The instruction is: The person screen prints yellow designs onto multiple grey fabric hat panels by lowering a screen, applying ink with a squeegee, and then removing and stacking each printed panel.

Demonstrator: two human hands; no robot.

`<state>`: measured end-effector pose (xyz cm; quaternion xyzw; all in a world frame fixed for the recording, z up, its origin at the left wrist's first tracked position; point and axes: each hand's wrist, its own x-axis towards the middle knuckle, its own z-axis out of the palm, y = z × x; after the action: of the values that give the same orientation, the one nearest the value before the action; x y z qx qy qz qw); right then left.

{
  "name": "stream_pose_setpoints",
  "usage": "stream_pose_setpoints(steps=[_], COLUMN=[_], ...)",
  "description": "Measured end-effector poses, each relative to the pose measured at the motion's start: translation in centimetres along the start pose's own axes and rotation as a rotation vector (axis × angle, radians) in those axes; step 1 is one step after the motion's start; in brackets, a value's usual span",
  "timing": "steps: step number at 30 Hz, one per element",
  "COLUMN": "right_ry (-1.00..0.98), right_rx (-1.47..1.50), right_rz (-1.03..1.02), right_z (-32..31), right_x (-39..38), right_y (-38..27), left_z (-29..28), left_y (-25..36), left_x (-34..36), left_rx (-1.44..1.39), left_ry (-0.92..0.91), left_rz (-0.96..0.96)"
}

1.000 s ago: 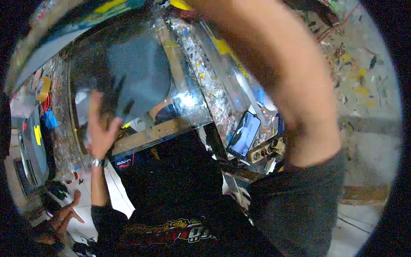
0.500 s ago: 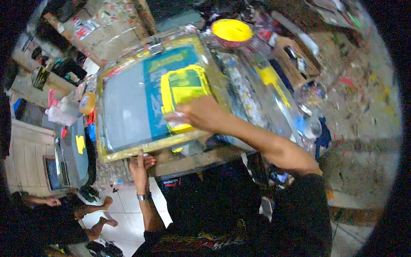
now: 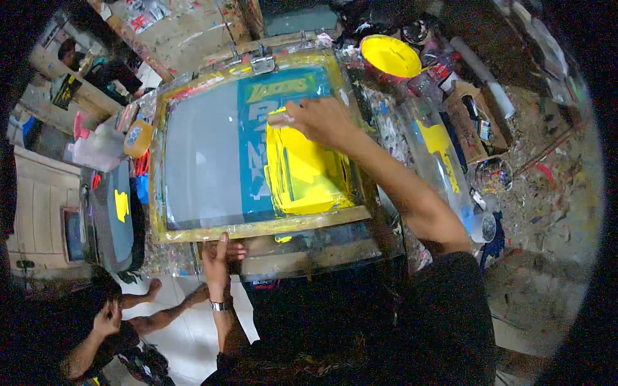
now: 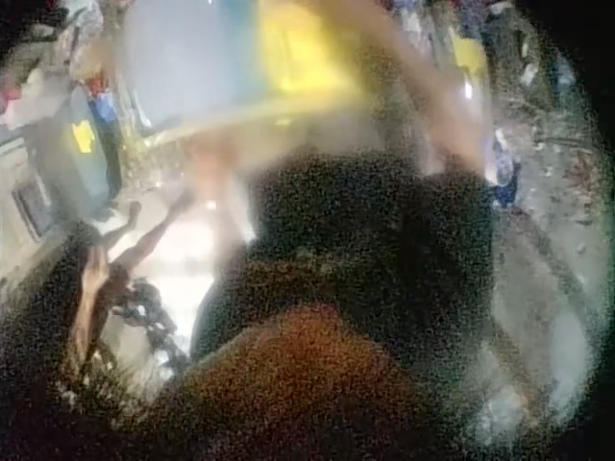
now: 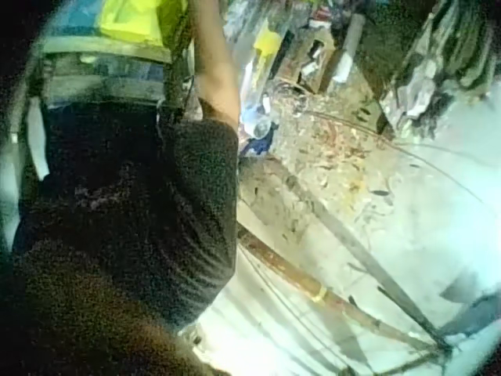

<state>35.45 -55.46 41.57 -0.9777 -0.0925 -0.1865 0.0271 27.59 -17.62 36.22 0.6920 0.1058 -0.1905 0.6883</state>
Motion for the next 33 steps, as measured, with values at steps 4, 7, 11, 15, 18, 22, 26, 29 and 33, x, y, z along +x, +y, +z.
stream_pose_setpoints(steps=[4, 7, 11, 15, 18, 22, 26, 29, 33], right_ry=[-0.094, -0.104, -0.1, 0.24, 0.544, 0.555, 0.208, 0.28, 0.218], right_rx=[0.033, 0.038, -0.019, -0.106, -0.242, -0.191, -0.179, -0.14, -0.13], right_rz=[-0.023, -0.068, 0.007, 0.238, 0.137, 0.048, 0.348, 0.256, 0.272], right_z=[-2.3, -4.8, -6.2, -9.5, -12.8, -19.2, -25.8, -26.7, -25.5], right_x=[-8.2, -12.3, -12.4, -11.0, -7.0, 2.0, 7.9, 11.0, 14.3], right_y=[-6.6, -9.7, -11.2, -13.7, -10.9, -7.9, -5.9, -4.7, -4.8], left_z=[-0.3, 0.1, 0.5, 0.6, 1.4, 6.1, 12.4, 8.1, -0.4], left_y=[-0.7, -0.6, -1.1, 2.9, 8.8, 12.7, 5.4, -1.0, 0.8], left_x=[0.0, -0.2, 0.0, -2.2, -2.4, -0.4, 1.0, 0.8, -0.6], left_rx=[0.0, -0.03, -0.037, -0.129, 0.019, 0.123, 1.225, 1.103, 0.539], left_ry=[0.034, 0.013, 0.066, 0.054, 0.131, 0.264, 0.159, 0.062, 0.359], left_rz=[0.005, 0.085, 0.146, 0.305, 0.508, 0.838, 0.811, 0.73, 0.436])
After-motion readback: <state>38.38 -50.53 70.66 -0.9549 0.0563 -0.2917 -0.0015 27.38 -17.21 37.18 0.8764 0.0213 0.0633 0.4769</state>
